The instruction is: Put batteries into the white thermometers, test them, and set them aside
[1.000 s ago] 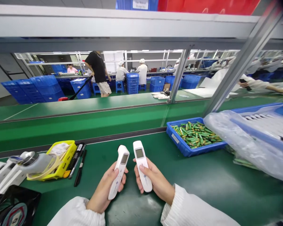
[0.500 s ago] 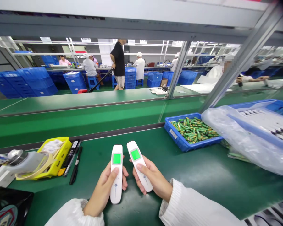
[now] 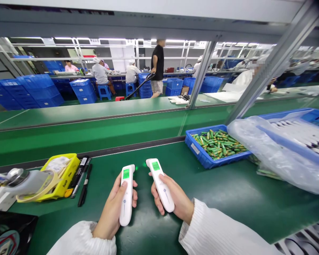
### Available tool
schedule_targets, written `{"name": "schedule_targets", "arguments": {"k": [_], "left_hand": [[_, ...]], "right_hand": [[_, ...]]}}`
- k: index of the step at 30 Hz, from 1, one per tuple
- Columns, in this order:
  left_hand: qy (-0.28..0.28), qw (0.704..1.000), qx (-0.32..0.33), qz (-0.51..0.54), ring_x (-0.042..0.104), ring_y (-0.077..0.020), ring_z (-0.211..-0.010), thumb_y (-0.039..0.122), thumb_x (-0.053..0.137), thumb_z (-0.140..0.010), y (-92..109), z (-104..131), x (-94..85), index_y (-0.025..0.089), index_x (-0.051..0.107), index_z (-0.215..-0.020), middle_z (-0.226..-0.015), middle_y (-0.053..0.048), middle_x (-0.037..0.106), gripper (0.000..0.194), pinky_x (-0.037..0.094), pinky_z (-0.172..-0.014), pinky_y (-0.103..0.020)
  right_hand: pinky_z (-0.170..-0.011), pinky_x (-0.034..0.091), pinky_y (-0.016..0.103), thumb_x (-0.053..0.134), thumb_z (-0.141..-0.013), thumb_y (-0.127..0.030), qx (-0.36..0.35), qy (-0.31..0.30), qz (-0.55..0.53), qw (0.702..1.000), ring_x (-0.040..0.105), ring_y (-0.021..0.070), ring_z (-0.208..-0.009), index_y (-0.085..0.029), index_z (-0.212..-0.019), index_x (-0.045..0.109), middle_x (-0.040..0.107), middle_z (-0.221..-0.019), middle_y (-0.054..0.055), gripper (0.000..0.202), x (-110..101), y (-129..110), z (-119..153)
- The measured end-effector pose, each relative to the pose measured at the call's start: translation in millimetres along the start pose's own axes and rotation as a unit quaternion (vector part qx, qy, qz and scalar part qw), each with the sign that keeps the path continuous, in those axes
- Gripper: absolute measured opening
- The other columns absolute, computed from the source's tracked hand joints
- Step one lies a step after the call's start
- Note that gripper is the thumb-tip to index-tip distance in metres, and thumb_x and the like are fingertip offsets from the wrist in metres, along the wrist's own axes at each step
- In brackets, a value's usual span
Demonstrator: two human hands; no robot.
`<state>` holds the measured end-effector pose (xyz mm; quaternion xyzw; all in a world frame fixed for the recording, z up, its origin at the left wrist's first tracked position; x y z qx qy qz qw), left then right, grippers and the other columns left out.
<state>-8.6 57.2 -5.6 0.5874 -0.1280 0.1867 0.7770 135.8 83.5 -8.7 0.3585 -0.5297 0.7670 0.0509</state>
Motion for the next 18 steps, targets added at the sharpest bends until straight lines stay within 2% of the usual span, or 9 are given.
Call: {"name": "schedule_targets", "arguments": {"k": [2, 5, 7, 9, 12, 15, 18], "left_hand": [[-0.003, 1.0, -0.001, 0.009, 0.053, -0.0108, -0.056, 0.038, 0.06, -0.081, 1, 1, 2.0, 0.031, 0.031, -0.137, -0.085, -0.001, 0.06, 0.063, 0.047, -0.052, -0.024], [-0.029, 0.999, 0.012, 0.013, 0.057, -0.0135, -0.067, 0.03, 0.065, -0.078, 5, 5, 8.8, 0.037, 0.019, -0.141, -0.097, -0.002, 0.06, 0.079, 0.051, -0.062, -0.027], [-0.051, 0.998, 0.031, 0.0, 0.059, -0.0154, -0.073, 0.027, 0.067, -0.076, 8, 8, 14.4, 0.041, 0.008, -0.142, -0.107, -0.004, 0.059, 0.09, 0.052, -0.067, -0.03], [-0.07, 0.996, 0.052, -0.02, 0.06, -0.0156, -0.071, 0.027, 0.066, -0.077, 10, 12, 19.2, 0.044, 0.003, -0.142, -0.113, -0.004, 0.057, 0.092, 0.051, -0.067, -0.032], [-0.101, 0.992, 0.073, -0.036, 0.06, -0.0155, -0.069, 0.029, 0.064, -0.079, 9, 16, 24.2, 0.043, 0.005, -0.142, -0.104, -0.002, 0.06, 0.087, 0.05, -0.069, -0.033], [-0.124, 0.988, 0.078, -0.038, 0.059, -0.0147, -0.07, 0.03, 0.06, -0.083, 7, 18, 25.4, 0.041, 0.005, -0.142, -0.088, 0.001, 0.061, 0.081, 0.048, -0.072, -0.032], [-0.133, 0.988, 0.076, -0.037, 0.058, -0.0136, -0.07, 0.03, 0.055, -0.087, 6, 19, 24.3, 0.041, 0.002, -0.143, -0.083, 0.002, 0.061, 0.078, 0.047, -0.074, -0.032]], "right_hand": [[-0.026, 0.039, 0.019, 0.048, -0.086, -0.053, 0.0, -0.007, 0.008, 1.0, 0.049, 0.0117, -0.03, -0.017, -0.111, 0.039, 0.055, -0.054, -0.004, 0.044, 1, 1, 0], [-0.025, 0.037, 0.017, 0.051, -0.086, -0.052, 0.002, -0.026, 0.031, 0.999, 0.049, 0.011, -0.031, -0.019, -0.109, 0.039, 0.055, -0.056, -0.005, 0.042, 6, 4, 2], [-0.027, 0.036, 0.014, 0.059, -0.084, -0.047, -0.003, -0.04, 0.055, 0.998, 0.049, 0.0085, -0.033, -0.019, -0.11, 0.04, 0.056, -0.061, -0.005, 0.042, 9, 4, 3], [-0.03, 0.037, 0.013, 0.065, -0.081, -0.039, -0.013, -0.056, 0.085, 0.995, 0.049, 0.0061, -0.035, -0.019, -0.115, 0.042, 0.055, -0.065, -0.005, 0.045, 13, 3, 5], [-0.035, 0.04, 0.013, 0.065, -0.083, -0.038, -0.03, -0.078, 0.113, 0.99, 0.051, 0.0058, -0.038, -0.019, -0.122, 0.041, 0.056, -0.067, -0.004, 0.049, 17, 2, 7], [-0.036, 0.042, 0.015, 0.059, -0.086, -0.041, -0.03, -0.109, 0.114, 0.987, 0.054, 0.0082, -0.039, -0.022, -0.128, 0.033, 0.057, -0.068, -0.003, 0.052, 19, 5, 10], [-0.036, 0.043, 0.016, 0.053, -0.09, -0.039, -0.025, -0.126, 0.121, 0.984, 0.055, 0.0088, -0.041, -0.024, -0.132, 0.027, 0.057, -0.069, -0.003, 0.052, 17, 10, 13]]}}
Point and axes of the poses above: each hand's wrist, its own z-axis away from the middle knuckle, its own x-axis out of the palm, y = z × x, the point moved 6 cm from there along -z, towards the middle knuckle
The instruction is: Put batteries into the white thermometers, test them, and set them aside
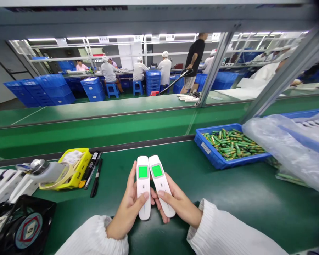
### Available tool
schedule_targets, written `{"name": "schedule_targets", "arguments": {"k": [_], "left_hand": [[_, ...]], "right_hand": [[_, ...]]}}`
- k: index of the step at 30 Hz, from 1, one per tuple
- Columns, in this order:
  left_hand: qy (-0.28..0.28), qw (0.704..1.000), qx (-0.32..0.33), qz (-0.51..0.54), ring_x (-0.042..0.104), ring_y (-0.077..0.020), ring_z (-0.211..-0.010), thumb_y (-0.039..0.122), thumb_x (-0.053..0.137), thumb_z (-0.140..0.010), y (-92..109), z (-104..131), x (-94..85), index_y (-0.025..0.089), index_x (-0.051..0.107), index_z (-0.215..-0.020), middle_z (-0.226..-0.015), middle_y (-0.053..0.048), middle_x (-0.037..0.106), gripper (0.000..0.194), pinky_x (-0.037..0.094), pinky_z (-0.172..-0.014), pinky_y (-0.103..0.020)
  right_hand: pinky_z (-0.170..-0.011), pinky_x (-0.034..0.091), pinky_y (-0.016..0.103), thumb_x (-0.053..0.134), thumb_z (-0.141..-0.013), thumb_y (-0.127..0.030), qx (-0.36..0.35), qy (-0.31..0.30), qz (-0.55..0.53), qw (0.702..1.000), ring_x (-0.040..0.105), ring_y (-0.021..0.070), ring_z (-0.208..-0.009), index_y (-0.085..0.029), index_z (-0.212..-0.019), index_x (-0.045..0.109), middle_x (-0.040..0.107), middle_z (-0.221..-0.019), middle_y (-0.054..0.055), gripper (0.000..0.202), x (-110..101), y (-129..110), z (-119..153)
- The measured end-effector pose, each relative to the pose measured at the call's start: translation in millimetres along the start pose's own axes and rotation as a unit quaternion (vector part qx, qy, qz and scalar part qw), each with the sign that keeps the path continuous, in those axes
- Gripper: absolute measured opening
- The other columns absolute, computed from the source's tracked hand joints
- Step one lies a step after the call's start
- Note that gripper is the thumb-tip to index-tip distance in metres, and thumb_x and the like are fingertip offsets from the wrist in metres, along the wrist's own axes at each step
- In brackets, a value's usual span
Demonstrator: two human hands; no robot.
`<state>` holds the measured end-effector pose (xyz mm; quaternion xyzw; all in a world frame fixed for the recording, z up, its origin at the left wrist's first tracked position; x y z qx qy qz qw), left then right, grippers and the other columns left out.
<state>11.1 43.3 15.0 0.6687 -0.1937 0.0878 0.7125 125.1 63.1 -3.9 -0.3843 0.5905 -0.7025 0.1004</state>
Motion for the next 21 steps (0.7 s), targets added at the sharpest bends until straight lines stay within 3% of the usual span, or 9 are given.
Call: {"name": "schedule_targets", "arguments": {"k": [7, 21], "left_hand": [[-0.013, 1.0, -0.004, 0.001, 0.058, -0.0151, -0.072, 0.029, 0.054, -0.087, 0.9, 1.9, 2.3, 0.037, -0.006, -0.144, -0.081, 0.0, 0.064, 0.083, 0.048, -0.076, -0.033], [-0.002, 1.0, -0.009, -0.026, 0.059, -0.0141, -0.073, 0.027, 0.052, -0.088, 2.4, 2.7, 1.7, 0.039, -0.004, -0.143, -0.081, 0.002, 0.064, 0.08, 0.048, -0.078, -0.031]], "right_hand": [[-0.038, 0.043, 0.017, 0.045, -0.093, -0.04, -0.01, -0.003, 0.012, 1.0, 0.059, 0.0109, -0.046, -0.026, -0.134, 0.026, 0.058, -0.076, 0.0, 0.048, -1.9, -0.4, 2.2], [-0.038, 0.042, 0.016, 0.047, -0.092, -0.044, -0.005, -0.003, 0.027, 1.0, 0.059, 0.0108, -0.047, -0.026, -0.132, 0.027, 0.058, -0.077, 0.0, 0.049, -2.0, 1.4, 2.7]]}}
Point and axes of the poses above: each hand's wrist, its own z-axis away from the middle knuckle, its own x-axis out of the palm, y = z × x, the point moved 6 cm from there along -z, towards the middle knuckle
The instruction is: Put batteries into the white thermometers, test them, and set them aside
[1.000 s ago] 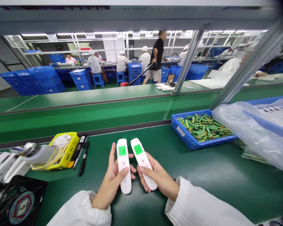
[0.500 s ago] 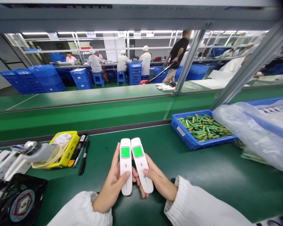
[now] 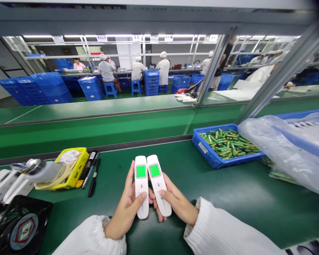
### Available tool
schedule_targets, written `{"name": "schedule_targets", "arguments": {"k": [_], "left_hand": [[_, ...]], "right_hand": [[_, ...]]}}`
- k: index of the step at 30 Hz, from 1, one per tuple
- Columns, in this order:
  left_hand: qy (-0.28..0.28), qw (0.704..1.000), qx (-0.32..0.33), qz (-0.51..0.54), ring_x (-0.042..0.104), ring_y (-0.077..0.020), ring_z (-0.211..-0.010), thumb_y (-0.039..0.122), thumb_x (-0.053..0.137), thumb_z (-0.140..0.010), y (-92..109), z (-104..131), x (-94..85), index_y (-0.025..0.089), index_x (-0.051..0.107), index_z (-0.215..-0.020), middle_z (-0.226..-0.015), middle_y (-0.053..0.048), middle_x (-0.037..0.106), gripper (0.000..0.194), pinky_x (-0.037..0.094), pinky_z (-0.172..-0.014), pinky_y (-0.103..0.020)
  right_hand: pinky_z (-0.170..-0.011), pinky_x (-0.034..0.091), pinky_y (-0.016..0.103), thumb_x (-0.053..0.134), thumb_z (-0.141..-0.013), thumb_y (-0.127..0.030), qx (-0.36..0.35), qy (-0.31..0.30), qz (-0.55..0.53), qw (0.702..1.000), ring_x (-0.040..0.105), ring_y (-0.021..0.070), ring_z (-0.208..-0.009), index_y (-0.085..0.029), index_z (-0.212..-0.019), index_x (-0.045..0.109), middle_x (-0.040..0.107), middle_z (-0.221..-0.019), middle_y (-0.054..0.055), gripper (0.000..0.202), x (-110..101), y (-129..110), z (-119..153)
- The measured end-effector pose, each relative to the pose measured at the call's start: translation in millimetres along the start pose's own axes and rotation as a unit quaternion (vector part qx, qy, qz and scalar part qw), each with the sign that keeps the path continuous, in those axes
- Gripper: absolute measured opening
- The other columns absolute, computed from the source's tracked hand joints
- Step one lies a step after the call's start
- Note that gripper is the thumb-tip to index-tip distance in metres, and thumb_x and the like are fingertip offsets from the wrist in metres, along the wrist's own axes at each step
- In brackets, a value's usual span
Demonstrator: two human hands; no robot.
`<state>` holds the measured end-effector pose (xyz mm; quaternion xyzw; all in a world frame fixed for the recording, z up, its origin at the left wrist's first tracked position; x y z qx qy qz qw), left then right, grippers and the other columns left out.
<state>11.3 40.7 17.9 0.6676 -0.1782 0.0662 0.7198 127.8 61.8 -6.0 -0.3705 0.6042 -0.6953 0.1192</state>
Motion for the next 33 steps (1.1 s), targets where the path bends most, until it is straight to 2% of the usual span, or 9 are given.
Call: {"name": "schedule_targets", "arguments": {"k": [8, 11, 14, 17, 24, 28, 30, 33], "left_hand": [[0.009, 1.0, -0.002, 0.012, 0.056, -0.0131, -0.07, 0.03, 0.055, -0.086, -2, 0, 0.7, 0.041, 0.0, -0.143, -0.087, 0.002, 0.063, 0.08, 0.048, -0.074, -0.03], [0.026, 1.0, 0.002, 0.002, 0.057, -0.0129, -0.079, 0.03, 0.056, -0.085, -3, -1, -2.4, 0.043, 0.003, -0.143, -0.105, 0.001, 0.061, 0.079, 0.046, -0.083, -0.03], [-0.005, 1.0, -0.008, 0.009, 0.057, -0.0137, -0.086, 0.031, 0.053, -0.087, -6, -1, -2.1, 0.046, 0.001, -0.142, -0.12, 0.0, 0.056, 0.077, 0.043, -0.089, -0.033], [-0.036, 0.999, -0.021, 0.013, 0.056, -0.0136, -0.082, 0.032, 0.049, -0.089, -8, -2, -2.2, 0.045, -0.004, -0.142, -0.115, -0.001, 0.057, 0.076, 0.044, -0.087, -0.034], [-0.027, 0.999, -0.022, 0.008, 0.056, -0.0155, -0.08, 0.035, 0.05, -0.089, -7, -1, -0.7, 0.042, -0.007, -0.142, -0.101, -0.001, 0.062, 0.079, 0.046, -0.081, -0.033], [-0.014, 1.0, -0.008, 0.013, 0.057, -0.0162, -0.078, 0.035, 0.051, -0.088, -6, -1, -0.4, 0.042, 0.0, -0.143, -0.098, -0.001, 0.063, 0.076, 0.046, -0.079, -0.034], [0.002, 1.0, 0.0, 0.012, 0.058, -0.0157, -0.078, 0.035, 0.051, -0.088, -5, -2, -2.8, 0.042, 0.002, -0.143, -0.107, -0.001, 0.061, 0.075, 0.046, -0.08, -0.034], [0.071, 0.996, 0.039, -0.035, 0.056, -0.0161, -0.095, 0.033, 0.054, -0.086, 0, -4, -11.6, 0.041, 0.008, -0.143, -0.126, -0.001, 0.052, 0.073, 0.042, -0.091, -0.033]], "right_hand": [[-0.038, 0.043, 0.014, 0.05, -0.091, -0.043, 0.003, 0.001, -0.001, 1.0, 0.059, 0.0097, -0.046, -0.025, -0.131, 0.029, 0.058, -0.075, -0.002, 0.048, 1, -1, 0], [-0.037, 0.042, 0.014, 0.053, -0.09, -0.043, 0.001, 0.001, -0.004, 1.0, 0.059, 0.0091, -0.045, -0.024, -0.129, 0.03, 0.058, -0.075, -0.002, 0.049, 2, -2, -1], [-0.036, 0.041, 0.013, 0.053, -0.09, -0.042, -0.009, 0.01, -0.01, 1.0, 0.058, 0.0089, -0.043, -0.023, -0.129, 0.029, 0.058, -0.071, -0.003, 0.05, 1, -3, -2], [-0.034, 0.039, 0.013, 0.053, -0.09, -0.042, -0.018, 0.003, -0.024, 1.0, 0.056, 0.0089, -0.04, -0.021, -0.127, 0.03, 0.058, -0.067, -0.003, 0.049, 1, -5, -3], [-0.031, 0.036, 0.013, 0.054, -0.088, -0.046, -0.005, 0.009, -0.016, 1.0, 0.053, 0.009, -0.036, -0.021, -0.123, 0.033, 0.057, -0.064, -0.004, 0.048, 0, -4, -2], [-0.033, 0.036, 0.015, 0.053, -0.088, -0.046, -0.01, 0.019, -0.009, 1.0, 0.051, 0.0083, -0.037, -0.022, -0.128, 0.031, 0.056, -0.067, -0.003, 0.051, 0, -7, -3], [-0.037, 0.037, 0.018, 0.054, -0.088, -0.045, -0.015, 0.003, -0.015, 1.0, 0.053, 0.009, -0.043, -0.023, -0.131, 0.029, 0.055, -0.073, -0.002, 0.054, 4, -10, -4], [-0.05, 0.04, 0.021, 0.057, -0.087, -0.044, -0.032, -0.025, -0.008, 0.999, 0.055, 0.0093, -0.056, -0.024, -0.133, 0.032, 0.053, -0.086, 0.001, 0.056, 9, -14, -6]]}}
Point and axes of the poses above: each hand's wrist, its own z-axis away from the middle knuckle, its own x-axis out of the palm, y = z × x, the point moved 6 cm from there along -z, towards the middle knuckle
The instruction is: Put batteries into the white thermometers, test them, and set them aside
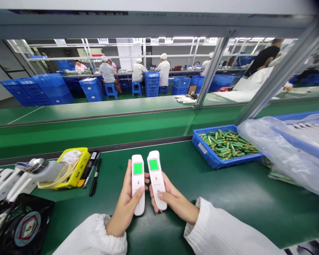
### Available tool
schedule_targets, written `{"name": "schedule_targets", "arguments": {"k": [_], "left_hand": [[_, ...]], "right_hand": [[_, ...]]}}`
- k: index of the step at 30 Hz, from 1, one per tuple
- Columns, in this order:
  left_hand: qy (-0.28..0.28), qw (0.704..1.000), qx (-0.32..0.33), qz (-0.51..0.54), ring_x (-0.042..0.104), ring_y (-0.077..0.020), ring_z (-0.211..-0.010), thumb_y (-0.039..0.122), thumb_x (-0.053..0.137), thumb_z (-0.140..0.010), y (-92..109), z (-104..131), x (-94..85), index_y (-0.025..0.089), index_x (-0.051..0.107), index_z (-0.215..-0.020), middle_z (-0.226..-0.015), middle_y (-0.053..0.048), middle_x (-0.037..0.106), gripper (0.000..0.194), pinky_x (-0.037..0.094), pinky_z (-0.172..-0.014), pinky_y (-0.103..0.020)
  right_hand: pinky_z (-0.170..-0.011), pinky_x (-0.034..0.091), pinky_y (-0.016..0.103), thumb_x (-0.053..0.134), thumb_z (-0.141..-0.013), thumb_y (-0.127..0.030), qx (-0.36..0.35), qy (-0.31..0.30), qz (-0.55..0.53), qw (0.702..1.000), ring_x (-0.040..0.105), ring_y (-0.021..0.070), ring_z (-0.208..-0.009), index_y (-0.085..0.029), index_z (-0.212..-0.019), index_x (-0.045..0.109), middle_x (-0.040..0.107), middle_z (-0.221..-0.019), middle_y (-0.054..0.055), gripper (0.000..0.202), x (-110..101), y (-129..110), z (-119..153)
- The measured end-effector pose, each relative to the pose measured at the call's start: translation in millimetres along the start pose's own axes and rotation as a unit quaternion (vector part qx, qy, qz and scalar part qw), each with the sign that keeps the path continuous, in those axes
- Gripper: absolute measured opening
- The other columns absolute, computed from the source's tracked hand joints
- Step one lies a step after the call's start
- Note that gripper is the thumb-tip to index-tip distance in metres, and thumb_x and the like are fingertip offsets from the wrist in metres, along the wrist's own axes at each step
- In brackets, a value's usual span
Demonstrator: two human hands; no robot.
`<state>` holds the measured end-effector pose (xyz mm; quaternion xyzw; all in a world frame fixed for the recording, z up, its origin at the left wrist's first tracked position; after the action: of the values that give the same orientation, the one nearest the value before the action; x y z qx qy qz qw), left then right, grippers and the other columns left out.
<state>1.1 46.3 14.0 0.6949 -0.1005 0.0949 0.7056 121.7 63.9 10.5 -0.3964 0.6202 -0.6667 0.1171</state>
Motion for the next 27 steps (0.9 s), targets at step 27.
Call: {"name": "schedule_targets", "arguments": {"k": [27], "left_hand": [[0.095, 0.995, 0.01, 0.043, 0.054, -0.0291, -0.115, 0.029, 0.071, -0.072, -2, 5, -2.5, 0.036, 0.01, -0.143, -0.138, -0.01, 0.046, 0.094, 0.044, -0.095, -0.045]], "right_hand": [[-0.053, 0.032, 0.021, 0.071, -0.065, -0.06, 0.073, 0.066, 0.035, 0.994, 0.041, 0.0085, -0.054, -0.011, -0.075, 0.061, 0.051, -0.061, -0.001, 0.05, 5, 36, -3]]}}
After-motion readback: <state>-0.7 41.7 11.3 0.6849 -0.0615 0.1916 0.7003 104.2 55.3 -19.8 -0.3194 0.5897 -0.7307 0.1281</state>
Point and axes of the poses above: each hand's wrist, its own z-axis away from the middle knuckle, its own x-axis out of the palm, y = z × x, the point moved 6 cm from there along -z, towards the middle knuckle
